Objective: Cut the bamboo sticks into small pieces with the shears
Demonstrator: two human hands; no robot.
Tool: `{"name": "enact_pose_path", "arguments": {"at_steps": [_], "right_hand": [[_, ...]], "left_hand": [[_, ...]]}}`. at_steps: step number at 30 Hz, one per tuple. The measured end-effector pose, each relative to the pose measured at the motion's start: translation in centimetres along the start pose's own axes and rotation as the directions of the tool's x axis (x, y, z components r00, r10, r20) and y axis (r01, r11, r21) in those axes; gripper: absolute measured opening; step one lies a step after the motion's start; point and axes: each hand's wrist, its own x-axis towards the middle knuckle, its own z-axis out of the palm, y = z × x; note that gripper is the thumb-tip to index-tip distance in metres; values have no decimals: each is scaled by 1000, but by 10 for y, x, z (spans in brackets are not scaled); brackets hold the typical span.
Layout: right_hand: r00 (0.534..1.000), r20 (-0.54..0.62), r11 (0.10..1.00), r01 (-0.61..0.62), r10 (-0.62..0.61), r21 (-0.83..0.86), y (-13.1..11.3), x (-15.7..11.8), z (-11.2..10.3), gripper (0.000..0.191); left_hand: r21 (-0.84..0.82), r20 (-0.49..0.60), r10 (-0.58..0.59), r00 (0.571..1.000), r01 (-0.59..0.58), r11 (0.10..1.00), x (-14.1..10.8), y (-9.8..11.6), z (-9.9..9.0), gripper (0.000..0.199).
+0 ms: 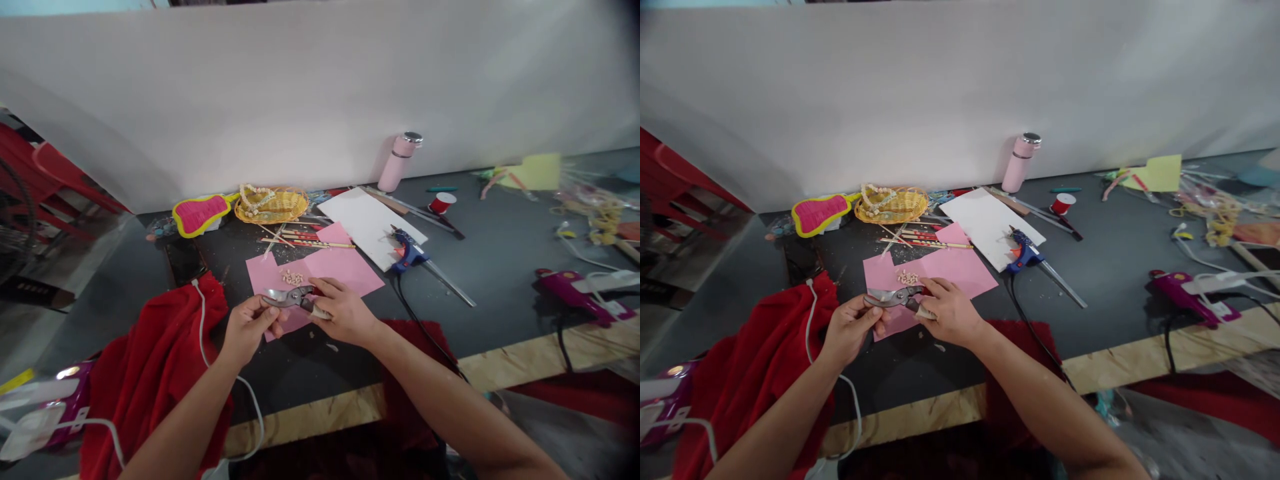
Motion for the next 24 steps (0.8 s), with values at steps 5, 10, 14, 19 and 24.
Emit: {"name": "enact_pose_path", "arguments": {"at_steps": [5, 10, 14, 19, 24], "right_hand": [[998, 59, 996, -17, 22, -86, -3, 1, -4, 24], [999, 25, 993, 37, -34, -114, -4, 2, -4, 23], [999, -30, 993, -21, 17, -117, -7, 2, -3, 12], [996, -57, 987, -80, 73, -139, -11, 2, -2, 13], [999, -31, 986, -49, 45, -159, -12, 1, -4, 11]], "left_hand": [[-21, -28, -9, 1000, 8, 1000, -1, 2, 2, 15], [-112, 7, -45, 999, 45, 993, -3, 4, 4, 18], [-141, -10, -55, 998, 53, 989, -2, 5, 3, 20], [-119, -31, -34, 999, 30, 992, -2, 5, 3, 18], [-103, -24, -20, 1000, 17, 995, -3, 4, 3, 17]]}}
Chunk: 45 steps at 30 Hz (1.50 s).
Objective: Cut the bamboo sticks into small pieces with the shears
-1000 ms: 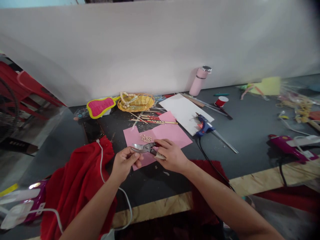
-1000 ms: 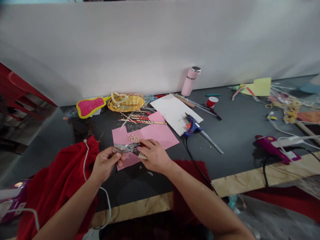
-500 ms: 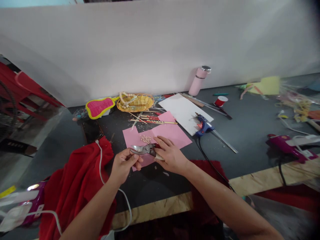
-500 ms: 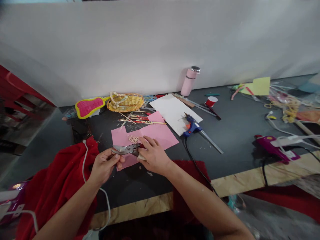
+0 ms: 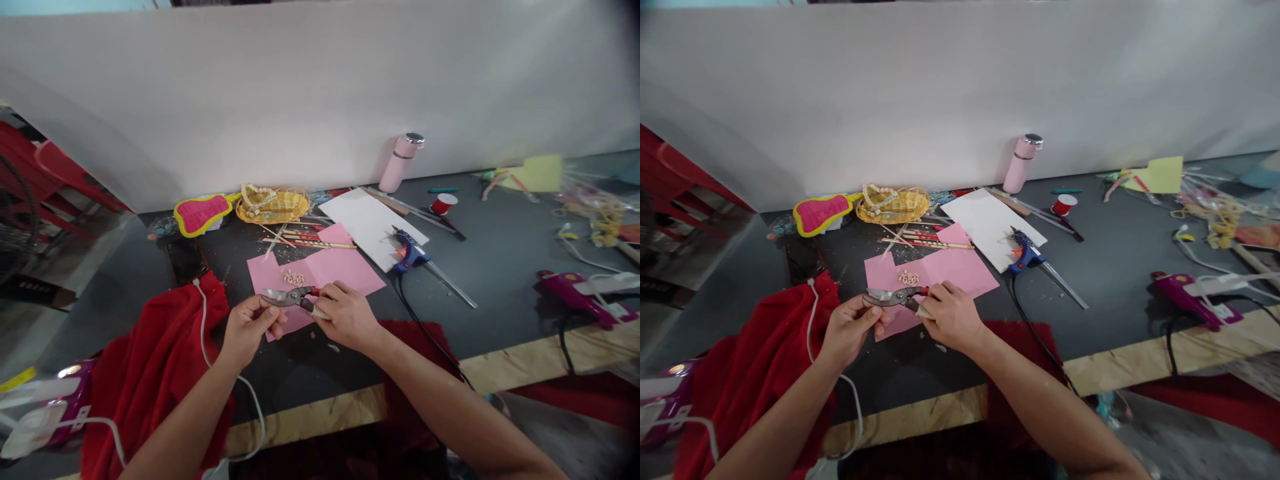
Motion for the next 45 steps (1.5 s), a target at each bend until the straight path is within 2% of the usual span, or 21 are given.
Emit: {"name": "enact_pose_path", "arguments": {"at_steps": [7, 11, 16, 21, 30, 33, 38, 41, 45], "right_hand": [[1000, -23, 998, 15, -14, 61, 1, -1, 1, 4], [998, -63, 994, 22, -15, 109, 2, 0, 4, 7], [992, -123, 979, 1, 24, 202, 3, 3, 3, 12], [992, -117, 972, 68, -42, 226, 6, 3, 5, 6], [989, -121, 963, 115, -88, 243, 4, 3, 6, 4], [995, -94, 956, 61, -35, 288, 3, 3, 7, 16], [1000, -12, 967, -19, 23, 253, 2, 3, 4, 58], [999, 40, 977, -25, 17, 213, 1, 3, 2, 63], [999, 32, 979, -26, 20, 201, 0, 4, 3, 62]], "left_hand": [[-17, -16, -33, 999, 33, 999, -1, -1, 1, 20], [-35, -26, -43, 999, 42, 999, -1, 0, 1, 22], [22, 65, -17, 998, 16, 1000, -2, -1, -1, 21], [3, 67, -38, 997, 38, 999, -2, -3, 0, 19], [-7, 53, -85, 995, 85, 996, -1, -4, 2, 23], [-1, 50, -97, 994, 97, 995, -1, -2, 3, 24], [0, 77, -94, 993, 94, 996, -3, -1, 7, 25], [-3, 87, -91, 992, 92, 996, -3, -3, 7, 24], [-11, 96, -104, 990, 105, 994, -2, -5, 6, 24]]}}
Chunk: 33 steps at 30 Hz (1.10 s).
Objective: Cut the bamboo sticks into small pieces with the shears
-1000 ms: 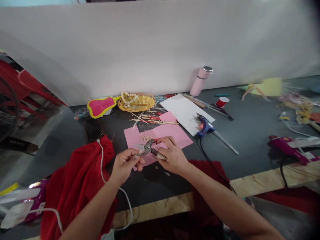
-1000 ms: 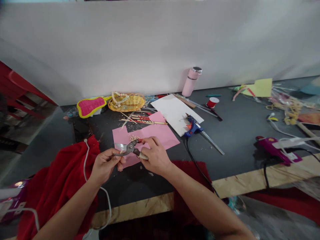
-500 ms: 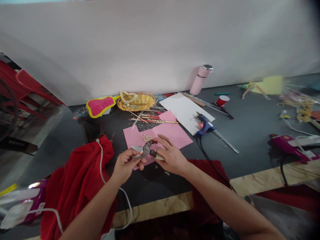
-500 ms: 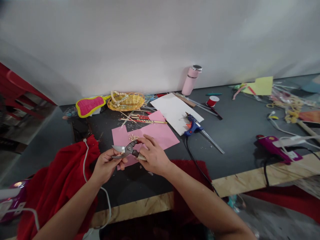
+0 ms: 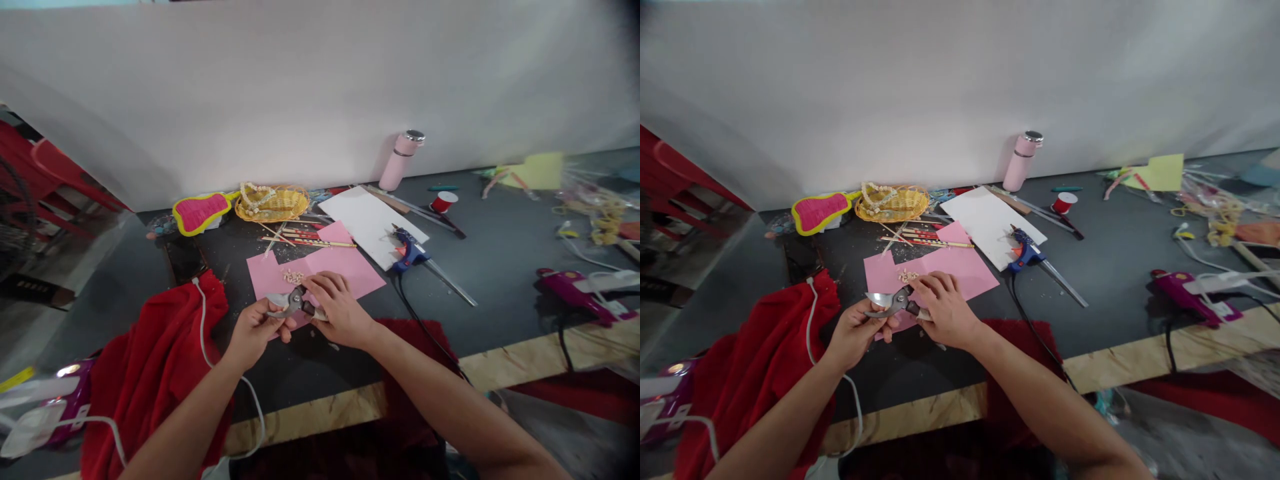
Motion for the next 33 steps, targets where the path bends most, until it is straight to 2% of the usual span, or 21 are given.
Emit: {"name": "enact_pose_path", "arguments": {"at_steps": [9, 15, 21, 28, 33], "right_hand": [[1000, 29, 1000, 1, -1, 1, 0, 0, 0, 63], [996, 69, 995, -55, 62, -88, -6, 0, -2, 62], [990, 98, 985, -86, 101, -150, -8, -1, -4, 65], [984, 104, 979, -124, 142, -161, -8, -1, -3, 66], [986, 69, 980, -139, 149, -141, -6, -1, 0, 65]], "left_hand": [[-10, 3, 1, 1000, -1, 1000, -2, 1, 2, 27], [29, -13, 32, 999, -32, 999, -3, 2, 1, 25], [0, 0, 49, 999, -49, 999, -1, -3, 0, 21], [-15, 8, 32, 999, -32, 999, -2, -1, 1, 22], [96, -47, 45, 998, -40, 995, -2, 3, 2, 22]]}}
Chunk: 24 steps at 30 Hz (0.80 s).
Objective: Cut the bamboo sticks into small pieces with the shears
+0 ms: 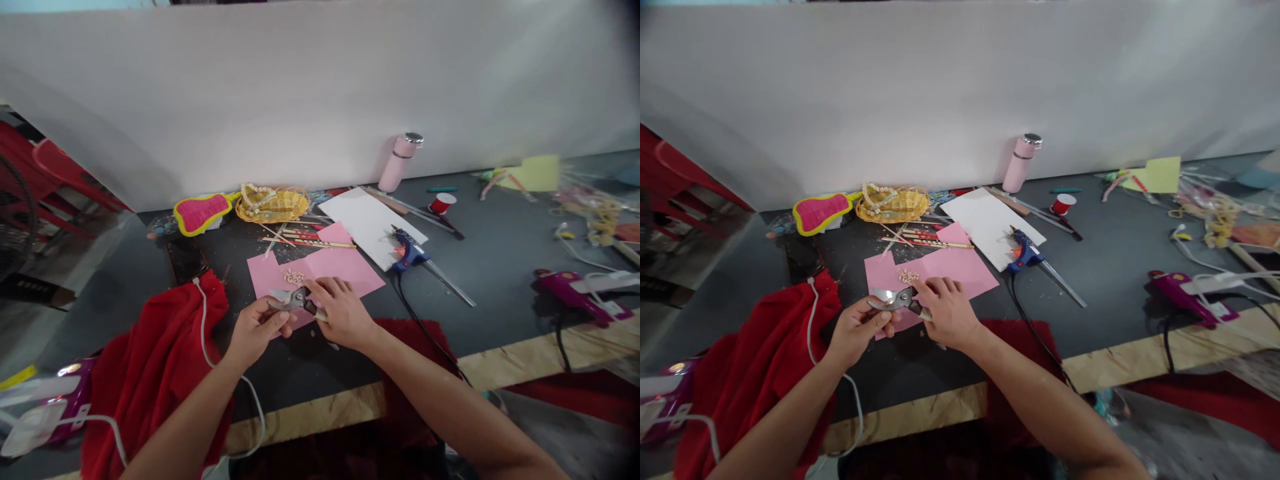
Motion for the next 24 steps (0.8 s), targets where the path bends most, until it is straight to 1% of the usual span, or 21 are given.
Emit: {"name": "enact_pose_path", "arguments": {"at_steps": [2, 5, 8, 10, 12, 15, 17, 21, 24], "right_hand": [[999, -40, 1000, -2, 3, 28, 2, 0, 2, 58], [995, -97, 996, 8, 1, 87, 6, 0, 6, 37], [990, -117, 991, 88, -76, 100, 9, 0, 9, 14], [982, -136, 986, 146, -134, 84, 9, 0, 7, 6], [976, -158, 986, 158, -148, 53, 7, 0, 4, 5], [983, -153, 995, 102, -102, -7, 4, -1, -1, 10], [987, -134, 996, 86, -89, -28, 3, -2, -2, 11], [981, -128, 989, 146, -146, -10, 5, -4, 1, 10], [976, -138, 985, 170, -167, 7, 6, -3, 1, 6]], "left_hand": [[79, -45, 11, 999, -7, 997, 0, 1, 0, 20], [163, -74, 37, 997, -24, 986, 0, 1, -1, 18], [198, -66, 45, 997, -31, 980, 0, 1, -2, 18], [195, -60, 50, 997, -38, 980, 0, 1, -2, 19], [189, -70, 57, 996, -43, 981, 0, 1, -2, 19], [195, -93, 63, 994, -43, 980, 1, 1, -2, 18], [193, -98, 60, 993, -41, 980, 1, 0, -1, 18], [167, -86, 44, 995, -29, 986, 1, 0, -1, 18], [152, -76, 26, 997, -14, 988, 0, 3, 0, 18]]}}
